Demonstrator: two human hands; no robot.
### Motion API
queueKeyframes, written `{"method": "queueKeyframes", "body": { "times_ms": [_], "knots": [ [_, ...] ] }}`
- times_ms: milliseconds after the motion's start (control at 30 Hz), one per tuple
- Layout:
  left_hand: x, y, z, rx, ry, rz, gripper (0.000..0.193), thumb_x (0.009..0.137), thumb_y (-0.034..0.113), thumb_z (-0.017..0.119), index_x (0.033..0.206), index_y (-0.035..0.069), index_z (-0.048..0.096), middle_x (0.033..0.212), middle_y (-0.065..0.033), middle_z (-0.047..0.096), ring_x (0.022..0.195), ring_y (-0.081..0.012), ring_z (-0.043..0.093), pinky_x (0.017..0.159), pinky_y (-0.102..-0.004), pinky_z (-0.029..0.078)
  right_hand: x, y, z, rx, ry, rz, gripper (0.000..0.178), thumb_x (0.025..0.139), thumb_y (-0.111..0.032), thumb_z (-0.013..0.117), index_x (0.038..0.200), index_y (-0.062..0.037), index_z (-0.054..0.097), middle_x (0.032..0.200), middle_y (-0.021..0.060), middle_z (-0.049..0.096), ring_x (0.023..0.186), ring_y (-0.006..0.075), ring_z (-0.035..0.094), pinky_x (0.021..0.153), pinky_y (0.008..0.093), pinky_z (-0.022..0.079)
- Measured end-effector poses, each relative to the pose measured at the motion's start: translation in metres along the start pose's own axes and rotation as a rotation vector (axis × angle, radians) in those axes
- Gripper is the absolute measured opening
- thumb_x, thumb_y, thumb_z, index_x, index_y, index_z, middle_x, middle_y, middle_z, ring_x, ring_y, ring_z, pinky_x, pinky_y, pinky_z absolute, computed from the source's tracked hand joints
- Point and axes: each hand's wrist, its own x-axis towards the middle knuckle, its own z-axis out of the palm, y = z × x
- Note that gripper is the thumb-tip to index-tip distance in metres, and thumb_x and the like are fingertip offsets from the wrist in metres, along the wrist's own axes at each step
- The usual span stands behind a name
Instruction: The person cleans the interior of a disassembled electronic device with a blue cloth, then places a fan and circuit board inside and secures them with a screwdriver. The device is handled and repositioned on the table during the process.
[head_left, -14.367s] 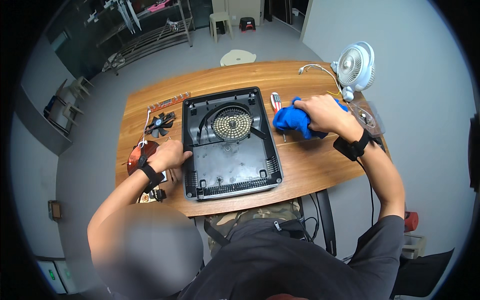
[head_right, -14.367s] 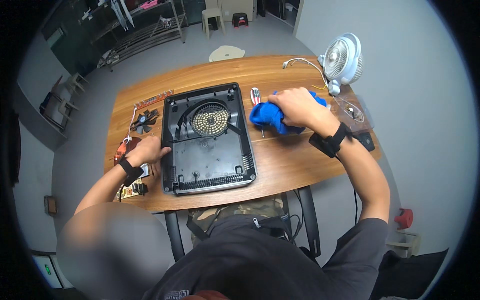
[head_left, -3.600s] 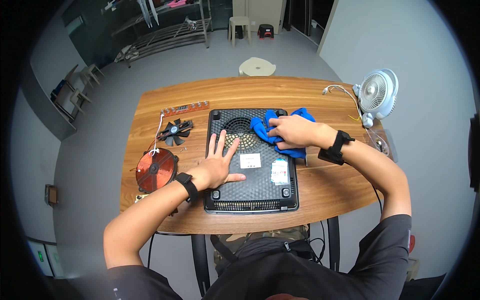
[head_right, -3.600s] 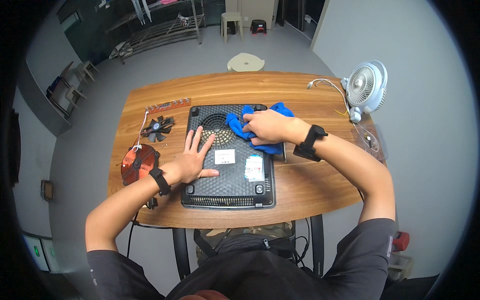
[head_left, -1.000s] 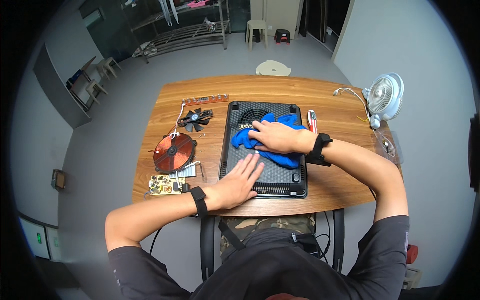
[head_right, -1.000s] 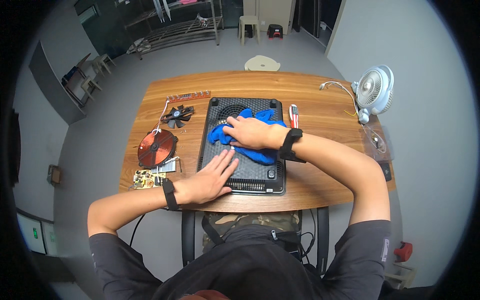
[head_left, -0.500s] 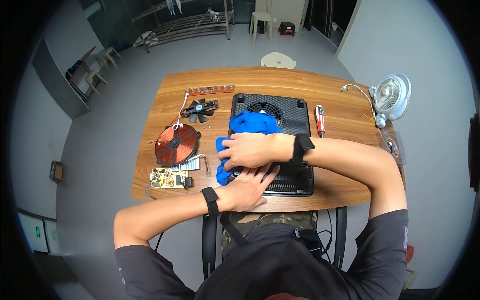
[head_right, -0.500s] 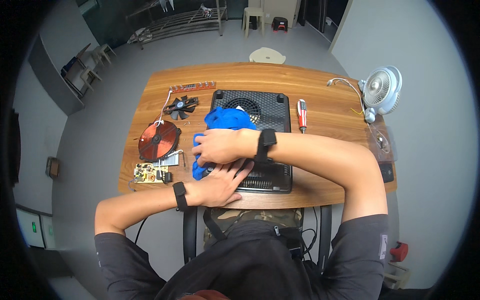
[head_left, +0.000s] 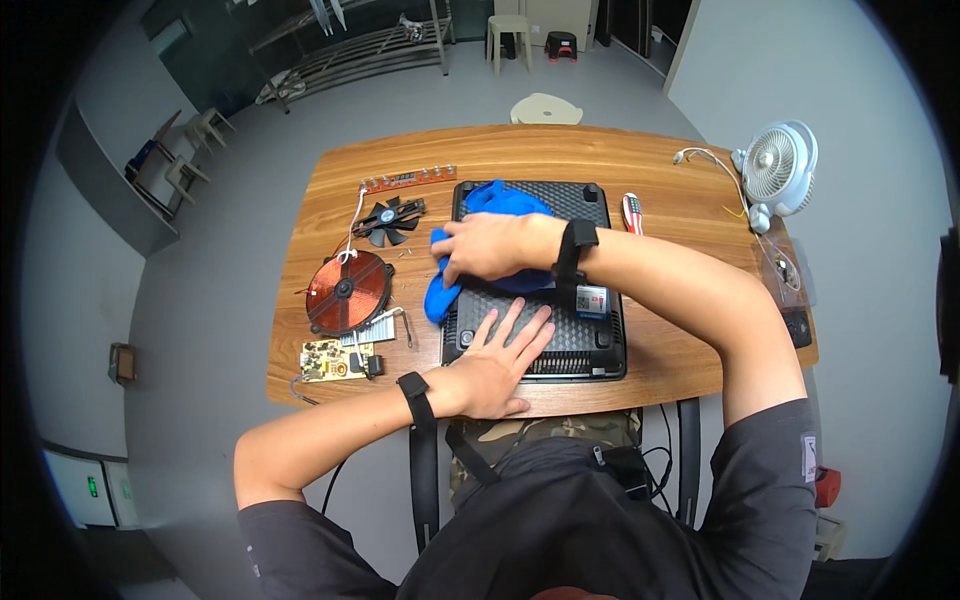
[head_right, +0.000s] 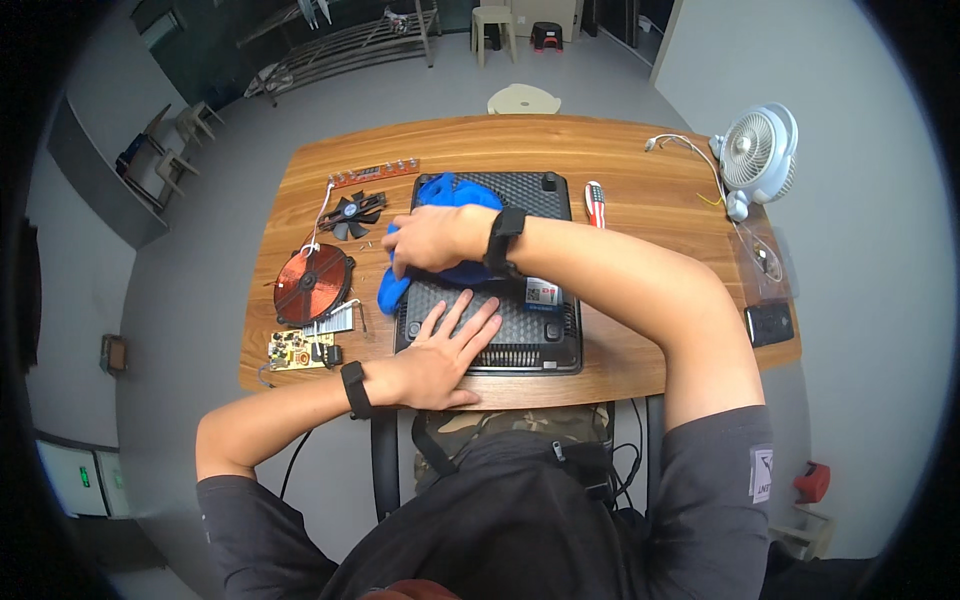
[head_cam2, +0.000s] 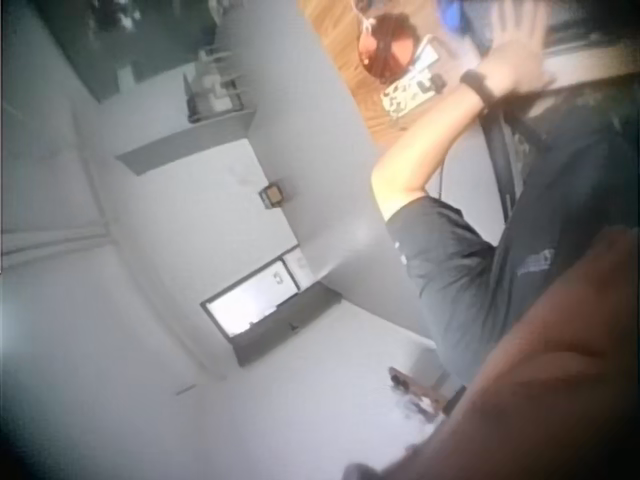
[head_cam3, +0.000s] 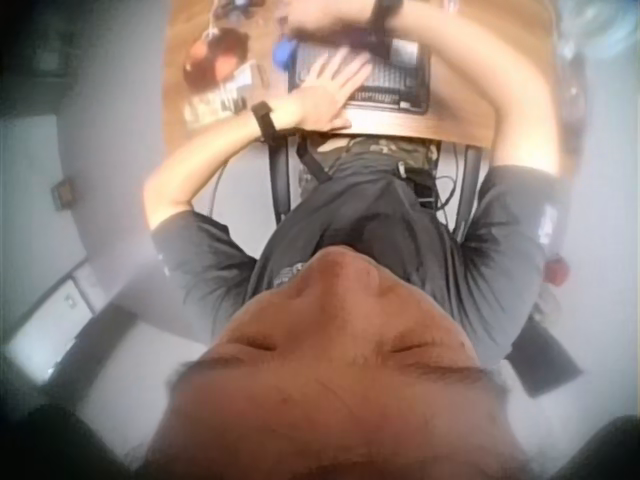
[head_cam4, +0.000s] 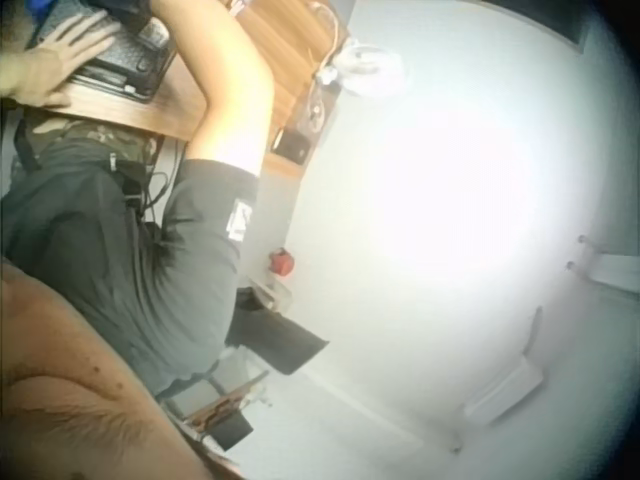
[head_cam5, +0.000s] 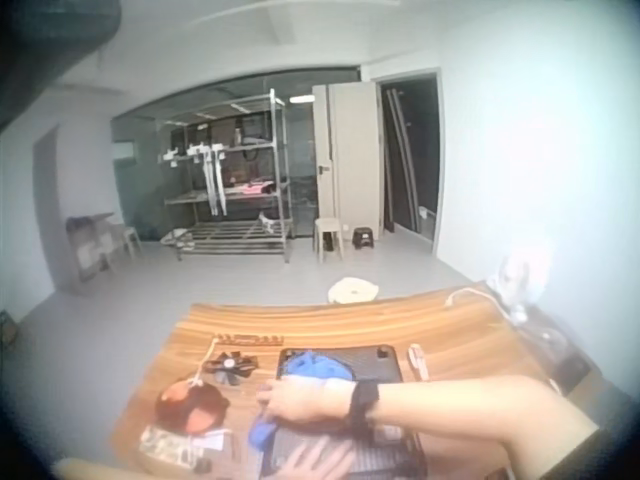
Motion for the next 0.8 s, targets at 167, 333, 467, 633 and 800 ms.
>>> {"method": "queueKeyframes", "body": {
  "times_ms": [167, 333, 467, 633, 800],
  "knots": [
    [-0.001, -0.011, -0.013, -0.113, -0.035, 0.03, 0.095, 0.093, 0.044, 0.067, 0.16, 0.001, 0.016, 0.168, -0.0232, 0.007, 0.154, -0.0487, 0.007, 0.121, -0.0626, 0.015, -0.05, 0.029, 0.008, -0.024, 0.177, 0.13, 0.037, 0.094, -0.015, 0.061, 0.129, -0.0229, 0.069, 0.128, 0.0083, 0.059, 0.112, 0.0294, 0.058, 0.093, 0.0415, 0.05],
    [0.004, -0.049, -0.064, -0.392, 0.087, -0.093, 0.035, 0.097, 0.018, 0.06, 0.128, 0.001, 0.057, 0.129, -0.0213, 0.057, 0.119, -0.0368, 0.058, 0.102, -0.0422, 0.048, -0.124, 0.013, -0.004, 0.074, 0.218, 0.275, 0.033, 0.096, -0.018, 0.062, 0.129, -0.0193, 0.068, 0.129, 0.0104, 0.058, 0.109, 0.0304, 0.059, 0.093, 0.042, 0.051],
    [0.008, -0.089, -0.08, -0.12, 0.342, -0.319, 0.028, 0.096, 0.015, 0.059, 0.119, 0.0, 0.058, 0.12, -0.0206, 0.06, 0.108, -0.0356, 0.061, 0.094, -0.0449, 0.05, -0.124, -0.017, -0.017, 0.055, 0.223, 0.09, 0.029, 0.094, -0.022, 0.063, 0.123, -0.0195, 0.068, 0.12, 0.0093, 0.06, 0.109, 0.0298, 0.059, 0.09, 0.0423, 0.051],
    [0.037, -0.14, -0.055, -0.099, 0.263, -0.151, 0.066, 0.099, 0.034, 0.06, 0.157, 0.012, 0.035, 0.164, -0.0233, 0.024, 0.15, -0.045, 0.027, 0.12, -0.0546, 0.031, -0.079, -0.059, -0.012, -0.034, 0.291, -0.119, 0.028, 0.094, -0.02, 0.056, 0.118, -0.0205, 0.068, 0.12, 0.0096, 0.059, 0.118, 0.0293, 0.057, 0.097, 0.043, 0.05],
    [0.054, -0.151, -0.028, -0.093, 0.17, -0.162, 0.092, 0.091, 0.038, 0.067, 0.165, 0.026, 0.012, 0.171, -0.019, 0.0, 0.156, -0.0459, 0.007, 0.12, -0.0652, 0.018, -0.027, -0.095, 0.014, -0.16, 0.273, -0.274, 0.026, 0.092, -0.023, 0.058, 0.115, -0.0246, 0.069, 0.112, 0.0032, 0.058, 0.105, 0.0229, 0.057, 0.085, 0.0388, 0.049]
  ]
}}
